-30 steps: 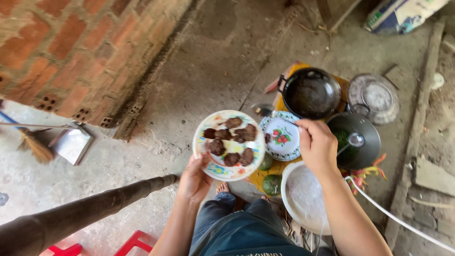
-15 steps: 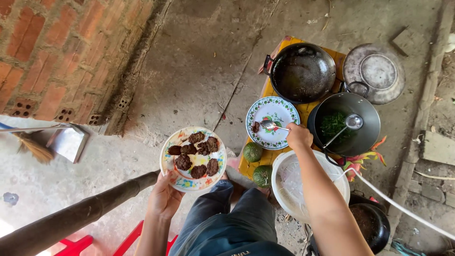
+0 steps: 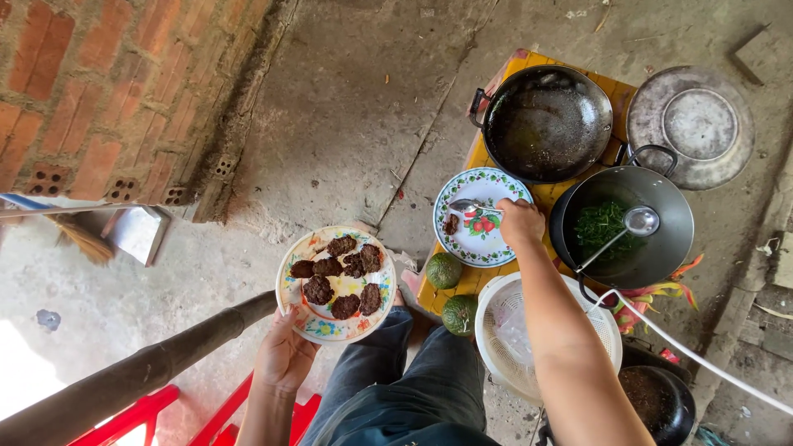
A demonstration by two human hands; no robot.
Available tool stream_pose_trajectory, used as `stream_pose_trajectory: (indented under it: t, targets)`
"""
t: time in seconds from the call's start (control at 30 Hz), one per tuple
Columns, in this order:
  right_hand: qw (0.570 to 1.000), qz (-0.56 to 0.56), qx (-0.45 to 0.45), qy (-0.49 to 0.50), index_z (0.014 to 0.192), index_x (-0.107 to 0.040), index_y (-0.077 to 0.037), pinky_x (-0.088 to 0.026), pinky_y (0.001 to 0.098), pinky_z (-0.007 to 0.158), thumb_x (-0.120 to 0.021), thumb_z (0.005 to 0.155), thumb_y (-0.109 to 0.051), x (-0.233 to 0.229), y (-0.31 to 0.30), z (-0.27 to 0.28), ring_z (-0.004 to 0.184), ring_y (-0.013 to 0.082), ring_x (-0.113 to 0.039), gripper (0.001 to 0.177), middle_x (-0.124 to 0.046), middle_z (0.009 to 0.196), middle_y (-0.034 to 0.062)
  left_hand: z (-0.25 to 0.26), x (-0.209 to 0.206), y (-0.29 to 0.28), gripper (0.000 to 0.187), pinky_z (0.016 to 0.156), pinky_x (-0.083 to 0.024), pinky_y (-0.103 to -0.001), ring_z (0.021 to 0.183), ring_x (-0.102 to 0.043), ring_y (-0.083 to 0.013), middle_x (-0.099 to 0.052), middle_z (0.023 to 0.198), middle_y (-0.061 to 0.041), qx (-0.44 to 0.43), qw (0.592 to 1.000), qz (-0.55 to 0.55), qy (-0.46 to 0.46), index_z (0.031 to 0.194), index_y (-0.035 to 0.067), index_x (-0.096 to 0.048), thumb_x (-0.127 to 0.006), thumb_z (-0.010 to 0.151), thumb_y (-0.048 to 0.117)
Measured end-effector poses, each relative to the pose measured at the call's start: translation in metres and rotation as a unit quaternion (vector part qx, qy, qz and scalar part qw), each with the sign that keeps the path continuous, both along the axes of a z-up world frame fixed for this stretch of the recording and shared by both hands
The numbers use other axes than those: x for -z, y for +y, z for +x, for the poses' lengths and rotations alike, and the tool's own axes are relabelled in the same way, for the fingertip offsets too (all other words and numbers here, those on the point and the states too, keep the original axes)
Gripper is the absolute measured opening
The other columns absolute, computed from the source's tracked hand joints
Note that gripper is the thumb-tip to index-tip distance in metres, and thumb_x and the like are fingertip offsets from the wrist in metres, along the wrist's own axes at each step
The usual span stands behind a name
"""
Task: Serving portions of cooked meat and green soup into bowls and placing them on a dining table.
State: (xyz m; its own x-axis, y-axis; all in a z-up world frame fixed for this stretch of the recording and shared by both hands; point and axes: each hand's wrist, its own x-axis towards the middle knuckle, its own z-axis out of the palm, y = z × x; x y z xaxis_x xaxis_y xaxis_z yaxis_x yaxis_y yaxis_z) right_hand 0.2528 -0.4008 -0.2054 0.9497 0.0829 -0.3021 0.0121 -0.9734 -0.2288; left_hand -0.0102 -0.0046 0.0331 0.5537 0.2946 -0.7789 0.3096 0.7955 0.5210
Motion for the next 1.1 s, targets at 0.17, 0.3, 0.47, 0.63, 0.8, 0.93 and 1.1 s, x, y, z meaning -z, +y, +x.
stream_pose_trajectory:
  t: [0.17, 0.3, 0.47, 0.63, 0.8, 0.93, 1.1]
  targets:
    - [0.998, -0.026, -0.059, 0.027, 0.115, -0.073, -0.035, -0.047, 0.0451, 0.097, -0.058, 0.099, -0.019, -0.001, -0.011, 0.001, 0.112, 0.0285, -0.063, 0.027, -0.071, 0.111, 0.0045, 0.003, 0.011, -0.005, 0.049, 0.105, -0.048, -0.046, 0.124, -0.06, -0.0244, -0.062, 0.138, -0.009, 0.0, 1.0, -0.008, 0.013, 0.145, 0.017, -0.047, -0.055, 0.097, 0.022]
    - [0.991, -0.038, -0.103, 0.077, 0.114, -0.074, -0.035, -0.047, 0.042, 0.103, -0.059, 0.093, -0.011, 0.005, -0.022, 0.006, 0.115, 0.0267, -0.063, 0.035, -0.072, 0.113, 0.0012, 0.007, 0.013, -0.007, 0.047, 0.106, -0.048, -0.047, 0.124, -0.061, -0.0242, -0.062, 0.137, -0.009, 0.001, 1.0, -0.017, 0.003, 0.144, 0.015, -0.048, -0.055, 0.098, 0.024]
    - [0.978, -0.045, -0.082, 0.186, 0.115, -0.073, -0.032, -0.05, 0.043, 0.1, -0.061, 0.092, -0.011, -0.011, -0.019, 0.013, 0.12, 0.0273, -0.062, 0.034, -0.07, 0.122, 0.0024, 0.014, 0.008, -0.009, 0.049, 0.106, -0.047, -0.046, 0.123, -0.06, -0.023, -0.062, 0.138, -0.008, 0.012, 1.0, -0.009, 0.006, 0.146, 0.018, -0.048, -0.055, 0.098, 0.025]
    - [0.965, -0.068, -0.064, 0.245, 0.117, -0.075, -0.038, -0.051, 0.0421, 0.102, -0.06, 0.094, -0.008, -0.006, -0.025, 0.016, 0.123, 0.0261, -0.064, 0.041, -0.07, 0.13, 0.0006, 0.018, 0.011, -0.008, 0.05, 0.106, -0.047, -0.046, 0.124, -0.059, -0.0229, -0.061, 0.139, -0.007, 0.022, 1.0, -0.008, 0.001, 0.147, 0.018, -0.046, -0.055, 0.098, 0.025]
    - [0.938, -0.013, -0.051, 0.343, 0.12, -0.074, -0.028, -0.054, 0.0382, 0.097, -0.06, 0.095, -0.009, 0.021, -0.04, 0.02, 0.113, 0.026, -0.071, 0.034, -0.075, 0.124, 0.007, 0.023, 0.012, -0.011, 0.054, 0.105, -0.047, -0.046, 0.126, -0.058, -0.0229, -0.059, 0.142, -0.006, 0.037, 0.999, -0.003, -0.003, 0.15, 0.02, -0.044, -0.054, 0.097, 0.025]
    - [0.942, 0.025, -0.033, 0.332, 0.12, -0.075, -0.027, -0.054, 0.037, 0.096, -0.064, 0.096, -0.015, 0.019, -0.045, 0.019, 0.111, 0.026, -0.07, 0.029, -0.075, 0.122, 0.0078, 0.028, 0.018, -0.012, 0.053, 0.106, -0.047, -0.047, 0.127, -0.057, -0.0242, -0.058, 0.143, -0.006, 0.034, 0.999, -0.013, -0.019, 0.151, 0.02, -0.042, -0.053, 0.099, 0.026]
    - [0.955, 0.022, -0.044, 0.294, 0.121, -0.075, -0.027, -0.053, 0.0386, 0.096, -0.061, 0.099, -0.018, -0.014, -0.042, 0.029, 0.112, 0.0277, -0.069, 0.028, -0.074, 0.122, 0.0075, 0.03, 0.036, -0.008, 0.052, 0.106, -0.048, -0.047, 0.128, -0.057, -0.0253, -0.057, 0.144, -0.007, 0.034, 0.999, -0.022, -0.031, 0.151, 0.022, -0.041, -0.05, 0.099, 0.026]
